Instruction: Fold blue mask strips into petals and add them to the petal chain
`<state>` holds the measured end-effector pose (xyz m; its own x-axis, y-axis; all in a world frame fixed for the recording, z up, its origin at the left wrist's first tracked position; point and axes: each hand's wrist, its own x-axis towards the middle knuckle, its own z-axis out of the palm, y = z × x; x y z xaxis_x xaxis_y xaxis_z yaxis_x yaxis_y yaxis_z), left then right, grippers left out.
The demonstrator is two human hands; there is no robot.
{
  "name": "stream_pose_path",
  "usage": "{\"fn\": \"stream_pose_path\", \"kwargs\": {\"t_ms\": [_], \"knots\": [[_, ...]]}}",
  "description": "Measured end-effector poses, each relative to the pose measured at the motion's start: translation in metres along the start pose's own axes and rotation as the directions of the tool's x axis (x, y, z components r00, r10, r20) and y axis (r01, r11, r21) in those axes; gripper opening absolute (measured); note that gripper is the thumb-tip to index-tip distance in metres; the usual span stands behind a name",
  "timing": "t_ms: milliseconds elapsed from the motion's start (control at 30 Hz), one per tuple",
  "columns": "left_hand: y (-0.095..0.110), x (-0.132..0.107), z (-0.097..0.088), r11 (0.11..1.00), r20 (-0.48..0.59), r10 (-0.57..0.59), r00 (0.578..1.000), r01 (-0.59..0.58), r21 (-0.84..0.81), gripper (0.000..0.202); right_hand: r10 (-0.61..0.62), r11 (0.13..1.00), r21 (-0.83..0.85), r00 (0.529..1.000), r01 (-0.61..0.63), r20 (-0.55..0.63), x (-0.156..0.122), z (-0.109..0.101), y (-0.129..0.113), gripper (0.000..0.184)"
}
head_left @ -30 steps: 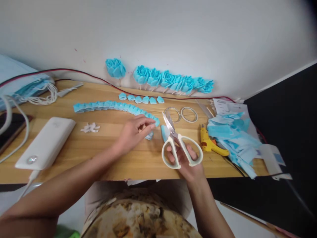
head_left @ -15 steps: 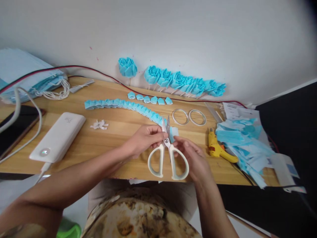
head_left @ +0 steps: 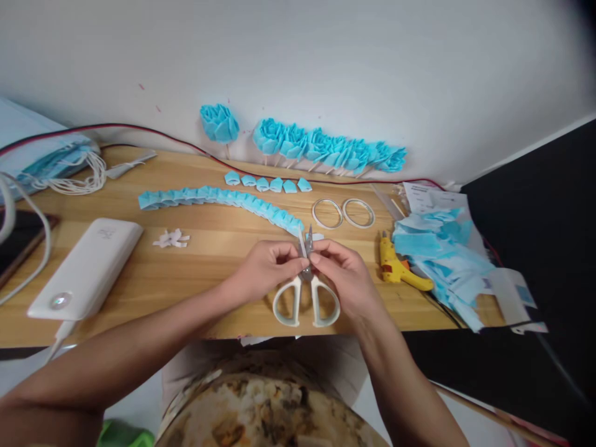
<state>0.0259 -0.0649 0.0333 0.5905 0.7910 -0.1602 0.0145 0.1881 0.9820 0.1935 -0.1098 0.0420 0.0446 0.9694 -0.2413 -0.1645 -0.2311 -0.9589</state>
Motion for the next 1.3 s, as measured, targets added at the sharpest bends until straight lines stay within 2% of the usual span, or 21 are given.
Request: {"fn": "stream_pose_path", "kwargs": {"t_ms": [233, 467, 700, 933, 1300], "knots": [[-0.0026, 0.0002, 0.0009, 0.995, -0.003, 0.015, 1.0, -0.014, 0.096, 0.032, -0.075, 0.986, -0.153, 0.995, 0.064, -0.068, -0.0008, 0.0046, 0.0029, 0.017], [-0.0063, 0.001, 0.0012, 0.987, -0.007, 0.041, 0.999, -0.039, 0.153, 0.031, -0.129, 0.967, -0.231, 0.988, 0.106, -0.086, 0.0012, 0.0071, 0.0021, 0.021], [-0.0061, 0.0017, 0.0006, 0.985, 0.002, 0.037, 0.999, -0.037, 0.166, 0.031, -0.112, 0.969, -0.232, 0.986, 0.08, -0.126, 0.0063, 0.0064, 0.0077, 0.03], [-0.0056, 0.0039, -0.0043, 0.998, -0.001, -0.042, 0.999, 0.042, 0.049, 0.033, -0.037, 0.991, -0.128, 0.999, 0.034, -0.024, 0.0039, 0.003, 0.0036, 0.019], [-0.0082, 0.004, -0.0003, 0.991, -0.02, 0.028, 0.999, -0.025, 0.135, 0.033, -0.144, 0.964, -0.236, 0.988, 0.127, -0.058, 0.0046, 0.0065, 0.0086, 0.02]]}}
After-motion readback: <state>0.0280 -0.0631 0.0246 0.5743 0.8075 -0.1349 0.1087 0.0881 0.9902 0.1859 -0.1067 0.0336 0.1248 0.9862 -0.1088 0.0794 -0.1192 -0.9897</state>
